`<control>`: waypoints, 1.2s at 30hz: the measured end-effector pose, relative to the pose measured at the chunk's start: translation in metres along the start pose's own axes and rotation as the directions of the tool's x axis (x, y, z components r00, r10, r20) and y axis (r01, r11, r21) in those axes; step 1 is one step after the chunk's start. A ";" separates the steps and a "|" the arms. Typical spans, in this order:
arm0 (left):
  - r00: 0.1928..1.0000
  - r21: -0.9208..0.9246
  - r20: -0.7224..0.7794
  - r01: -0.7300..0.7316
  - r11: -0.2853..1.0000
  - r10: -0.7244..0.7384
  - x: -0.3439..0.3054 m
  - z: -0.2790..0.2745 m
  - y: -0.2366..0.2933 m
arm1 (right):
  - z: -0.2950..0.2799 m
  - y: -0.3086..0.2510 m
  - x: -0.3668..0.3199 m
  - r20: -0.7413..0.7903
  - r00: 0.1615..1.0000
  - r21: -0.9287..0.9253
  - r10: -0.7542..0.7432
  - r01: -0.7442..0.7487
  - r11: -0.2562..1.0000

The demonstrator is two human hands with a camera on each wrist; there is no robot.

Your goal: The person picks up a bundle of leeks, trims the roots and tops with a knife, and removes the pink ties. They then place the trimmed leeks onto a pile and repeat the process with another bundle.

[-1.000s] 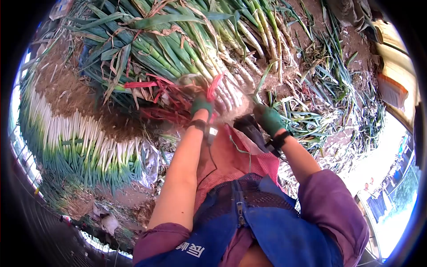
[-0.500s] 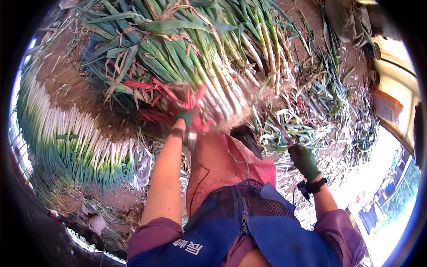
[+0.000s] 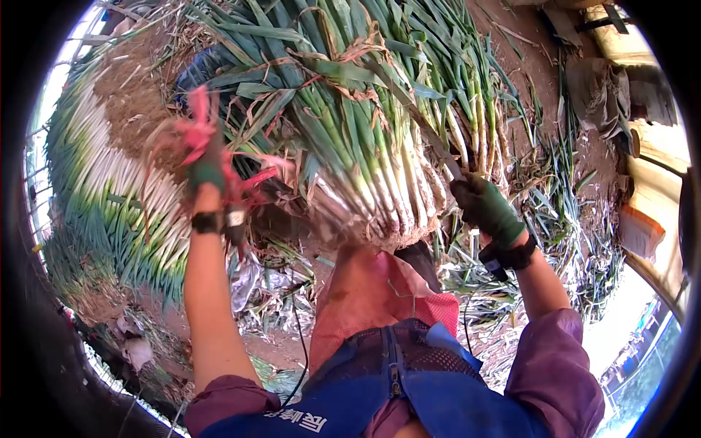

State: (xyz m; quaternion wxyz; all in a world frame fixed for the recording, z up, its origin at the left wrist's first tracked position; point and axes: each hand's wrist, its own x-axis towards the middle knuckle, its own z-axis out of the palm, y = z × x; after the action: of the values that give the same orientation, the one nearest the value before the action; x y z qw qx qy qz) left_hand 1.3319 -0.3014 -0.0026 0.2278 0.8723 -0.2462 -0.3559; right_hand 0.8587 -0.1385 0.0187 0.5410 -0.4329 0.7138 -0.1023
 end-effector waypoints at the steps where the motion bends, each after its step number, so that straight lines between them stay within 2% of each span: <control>1: 0.968 -0.171 0.069 -0.228 0.959 0.242 0.017 0.044 -0.015 | -0.006 -0.018 -0.001 0.055 0.992 0.047 0.111 -0.114 0.992; 2: 0.932 0.189 0.119 -0.360 0.914 0.343 0.000 0.063 0.009 | -0.007 -0.019 0.002 0.054 0.996 0.024 0.070 -0.072 0.997; 3: 0.919 0.163 0.213 -0.368 0.915 0.332 -0.003 0.090 0.019 | -0.010 -0.016 0.005 0.054 0.998 0.000 0.030 -0.030 1.000; 4: 0.897 0.136 0.306 -0.372 0.918 0.318 -0.006 0.116 0.029 | -0.011 -0.026 0.006 0.062 0.996 0.017 0.067 -0.068 0.998; 5: 0.889 0.290 0.384 -0.374 0.881 0.251 0.015 0.144 0.025 | -0.012 -0.037 0.007 0.070 0.992 0.034 0.104 -0.106 0.994; 6: 0.881 0.398 0.391 -0.422 0.815 0.266 0.032 0.172 0.019 | -0.008 -0.048 0.014 0.062 0.992 0.067 0.109 -0.113 0.991; 7: 0.851 0.249 0.428 -0.435 0.866 0.304 0.020 0.180 0.027 | -0.004 -0.059 0.027 0.057 0.992 0.099 0.114 -0.119 0.988; 8: 0.832 0.211 0.342 -0.520 0.828 0.436 0.031 0.198 0.016 | 0.001 -0.069 0.043 0.055 0.991 0.135 0.119 -0.126 0.983; 10: 0.778 0.225 0.335 -0.614 0.757 0.532 0.018 0.194 0.024 | 0.025 -0.067 0.103 0.068 0.997 0.147 0.036 -0.045 0.988; 11: 0.763 0.253 0.334 -0.638 0.728 0.553 0.024 0.198 0.019 | 0.044 -0.045 0.171 0.094 0.941 -0.031 -0.324 0.328 0.944; 13: 0.728 0.311 0.337 -0.684 0.660 0.597 0.040 0.210 0.011 | 0.069 -0.037 0.240 0.108 0.810 -0.099 -0.577 0.586 0.804; 16: 0.763 0.317 0.325 -0.644 0.696 0.558 0.034 0.202 0.021 | 0.111 -0.083 0.253 -0.038 0.942 0.167 -0.335 0.336 0.927; 18: 0.806 0.330 0.350 -0.584 0.742 0.478 0.030 0.202 0.022 | 0.108 -0.087 0.219 -0.082 0.980 0.279 -0.179 0.195 0.940; 19: 0.818 0.350 0.340 -0.568 0.745 0.464 0.030 0.205 0.026 | 0.103 -0.081 0.179 -0.095 0.985 0.302 -0.145 0.168 0.939; 20: 0.835 0.377 0.324 -0.546 0.748 0.445 0.033 0.205 0.026 | 0.099 -0.066 0.151 0.089 0.995 0.643 -0.037 -0.029 0.766; 21: 0.869 0.353 0.255 -0.491 0.796 0.423 0.044 0.213 0.018 | 0.100 -0.058 0.111 0.011 0.999 0.697 -0.031 0.015 0.716; 23: 0.892 0.274 0.317 -0.412 0.869 0.323 0.038 0.190 0.018 | 0.076 -0.013 0.068 0.177 0.975 0.888 -0.133 -0.099 0.450; 24: 0.890 0.229 0.354 -0.382 0.895 0.289 0.035 0.183 0.025 | 0.065 -0.017 0.035 0.155 0.988 0.876 0.026 -0.149 0.459; 25: 0.874 0.085 0.435 -0.277 0.957 0.214 0.033 0.177 0.027 | 0.062 -0.012 0.010 0.064 0.988 0.723 0.142 -0.144 0.676; 26: 0.845 -0.046 0.514 -0.142 0.989 0.145 0.031 0.167 0.025 | 0.061 -0.008 -0.014 -0.045 0.973 0.512 0.225 -0.171 0.842; 27: 0.811 -0.162 0.580 0.019 0.987 0.079 0.032 0.148 0.015 | 0.061 0.007 -0.035 -0.063 0.964 0.451 0.258 -0.203 0.869; 28: 0.777 -0.191 0.542 -0.258 0.947 0.321 0.049 0.136 -0.016 | 0.062 0.024 -0.049 -0.065 0.960 0.380 0.272 -0.228 0.896; 29: 0.687 -0.187 0.465 -0.540 0.821 0.558 0.065 0.124 -0.046 | 0.063 0.038 -0.065 -0.064 0.957 0.340 0.283 -0.246 0.908; 30: 0.560 -0.150 0.363 -0.753 0.640 0.744 0.081 0.113 -0.077 | 0.065 0.053 -0.082 -0.060 0.954 0.297 0.293 -0.263 0.918; 31: 0.713 -0.216 0.429 -0.515 0.830 0.554 0.019 0.059 -0.061 | 0.071 0.062 -0.098 -0.082 0.954 0.290 0.288 -0.254 0.923; 32: 0.717 -0.255 0.413 -0.501 0.827 0.562 -0.008 0.034 -0.080 | 0.076 0.075 -0.116 -0.111 0.954 0.285 0.279 -0.239 0.928; 33: 0.693 -0.248 0.386 -0.558 0.792 0.609 -0.020 0.018 -0.118 | 0.074 0.134 -0.132 -0.078 0.981 0.148 0.178 -0.165 0.975; 35: 0.645 -0.176 0.337 -0.673 0.719 0.686 -0.042 -0.010 -0.195 | 0.080 0.153 -0.146 -0.029 0.985 0.105 0.169 -0.165 0.981; 36: 0.620 -0.124 0.311 -0.725 0.678 0.720 -0.046 -0.021 -0.234 | 0.088 0.128 -0.158 -0.017 0.965 0.189 0.262 -0.254 0.948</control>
State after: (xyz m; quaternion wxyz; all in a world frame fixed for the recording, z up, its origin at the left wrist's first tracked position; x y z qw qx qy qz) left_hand 1.3807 -0.0881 -0.0994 0.3000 0.6275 -0.6128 -0.3752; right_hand 0.8754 0.0826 0.0135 0.5726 -0.2813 0.7628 -0.1058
